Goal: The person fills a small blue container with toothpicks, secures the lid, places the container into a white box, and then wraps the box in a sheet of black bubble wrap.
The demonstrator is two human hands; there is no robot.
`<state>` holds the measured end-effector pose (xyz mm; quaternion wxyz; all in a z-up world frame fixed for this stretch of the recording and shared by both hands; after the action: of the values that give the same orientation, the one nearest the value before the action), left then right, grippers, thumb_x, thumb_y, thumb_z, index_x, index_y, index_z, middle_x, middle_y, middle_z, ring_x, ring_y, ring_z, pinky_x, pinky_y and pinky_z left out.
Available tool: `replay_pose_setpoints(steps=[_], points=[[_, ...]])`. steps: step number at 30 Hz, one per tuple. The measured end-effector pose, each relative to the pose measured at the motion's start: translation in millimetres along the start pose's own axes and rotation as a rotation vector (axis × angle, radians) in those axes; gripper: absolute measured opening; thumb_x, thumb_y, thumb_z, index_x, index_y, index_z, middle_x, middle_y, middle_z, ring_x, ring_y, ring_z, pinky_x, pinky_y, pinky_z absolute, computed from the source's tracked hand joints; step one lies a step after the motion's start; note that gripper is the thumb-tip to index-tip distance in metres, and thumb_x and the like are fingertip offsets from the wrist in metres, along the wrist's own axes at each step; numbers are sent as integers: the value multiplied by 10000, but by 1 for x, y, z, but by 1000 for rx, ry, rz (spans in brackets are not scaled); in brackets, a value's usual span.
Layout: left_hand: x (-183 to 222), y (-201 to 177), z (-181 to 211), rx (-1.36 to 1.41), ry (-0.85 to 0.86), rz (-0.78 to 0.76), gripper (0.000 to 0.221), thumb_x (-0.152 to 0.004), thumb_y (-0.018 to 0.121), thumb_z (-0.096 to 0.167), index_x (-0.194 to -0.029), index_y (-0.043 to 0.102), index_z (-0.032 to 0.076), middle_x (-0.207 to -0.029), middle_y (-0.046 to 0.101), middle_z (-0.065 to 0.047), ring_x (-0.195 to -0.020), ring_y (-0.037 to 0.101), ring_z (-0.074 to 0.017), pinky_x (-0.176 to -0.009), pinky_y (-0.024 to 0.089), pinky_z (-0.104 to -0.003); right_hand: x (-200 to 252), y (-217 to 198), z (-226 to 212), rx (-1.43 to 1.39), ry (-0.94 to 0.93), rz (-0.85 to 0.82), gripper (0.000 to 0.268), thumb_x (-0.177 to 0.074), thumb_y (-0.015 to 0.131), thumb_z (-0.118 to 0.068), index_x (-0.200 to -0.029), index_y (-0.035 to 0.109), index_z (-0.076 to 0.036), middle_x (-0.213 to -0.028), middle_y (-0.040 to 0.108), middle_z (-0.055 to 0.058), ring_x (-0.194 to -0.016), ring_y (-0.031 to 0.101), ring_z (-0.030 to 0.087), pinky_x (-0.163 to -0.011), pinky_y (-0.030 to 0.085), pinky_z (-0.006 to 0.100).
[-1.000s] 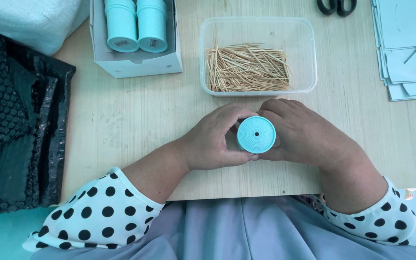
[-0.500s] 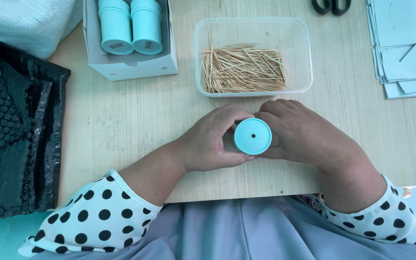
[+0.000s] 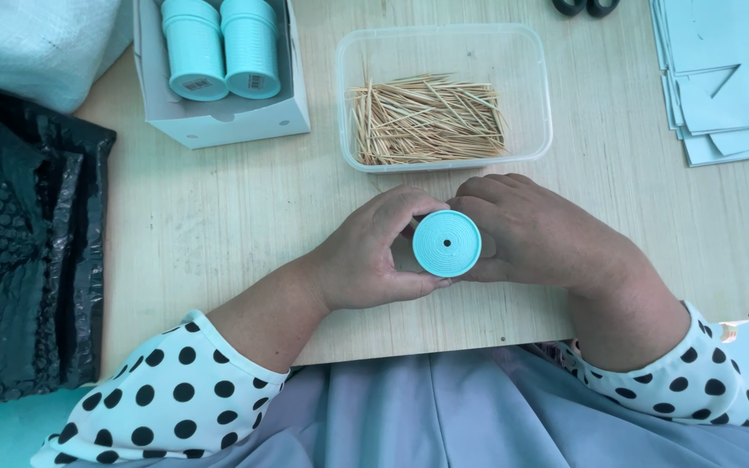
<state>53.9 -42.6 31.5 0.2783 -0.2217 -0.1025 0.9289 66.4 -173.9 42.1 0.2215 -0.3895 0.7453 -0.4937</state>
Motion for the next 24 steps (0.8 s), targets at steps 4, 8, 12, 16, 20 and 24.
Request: replay_pose_setpoints(steps=[4, 8, 12, 16, 20, 24], points=[[-2, -1, 4, -8, 19, 3, 676, -760, 916, 213, -1298, 514, 131, -1168, 636, -60, -1042, 644, -212, -844, 558, -314, -2, -7, -5, 13, -34, 44, 461, -849, 818, -476, -1072, 648, -110, -940, 657, 59, -832, 621, 257, -759, 499, 402], [1, 0, 0, 4, -18, 1, 660, -762, 912, 226, -1289, 523, 147, -1176, 628, -45, -1044, 632, -195, -839, 569, -303, -2, -7, -8, -37, -51, 37, 467, -845, 822, -451, -1107, 640, -111, -962, 659, 51, -856, 620, 244, -794, 498, 390], [0, -1, -5, 38, -79, -26, 607, -816, 856, 256, -1298, 514, 118, -1188, 614, -72, -1112, 634, -252, -929, 598, -406, -11, -7, -8, 13, 272, -213, 652, -735, 906, -467, -1214, 699, -76, -1169, 732, 167, -1207, 686, 317, -1134, 460, 490], [1, -1, -1, 43, -91, -29, 614, -808, 859, 236, -1297, 507, 119, -1186, 608, -77, -1108, 633, -254, -933, 603, -412, -8, -3, -5, 8, 281, -231, 646, -740, 900, -459, -1220, 696, -77, -1168, 732, 165, -1209, 687, 308, -1145, 452, 480], [4, 6, 9, 62, -69, -66, 599, -808, 862, 220, -1290, 516, 131, -1185, 600, -59, -1108, 628, -242, -936, 605, -400, -3, -1, -15, 4, 270, -252, 646, -725, 909, -482, -1187, 707, -79, -1150, 743, 151, -1197, 695, 297, -1141, 466, 466], [2, 5, 7, 37, -50, -83, 603, -809, 856, 221, -1296, 512, 131, -1188, 590, -69, -1119, 623, -255, -927, 610, -406, -2, 6, -6, 13, 275, -249, 648, -710, 921, -469, -1187, 713, -81, -1145, 753, 140, -1198, 697, 276, -1155, 453, 434]])
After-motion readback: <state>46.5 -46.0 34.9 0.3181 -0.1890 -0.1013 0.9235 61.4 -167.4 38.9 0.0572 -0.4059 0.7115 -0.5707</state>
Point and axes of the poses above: each hand's wrist, its own x-axis away from the middle knuckle, its own y-axis out of the palm, z = x × y, the point moved 8 cm from there along -x, towards the middle knuckle
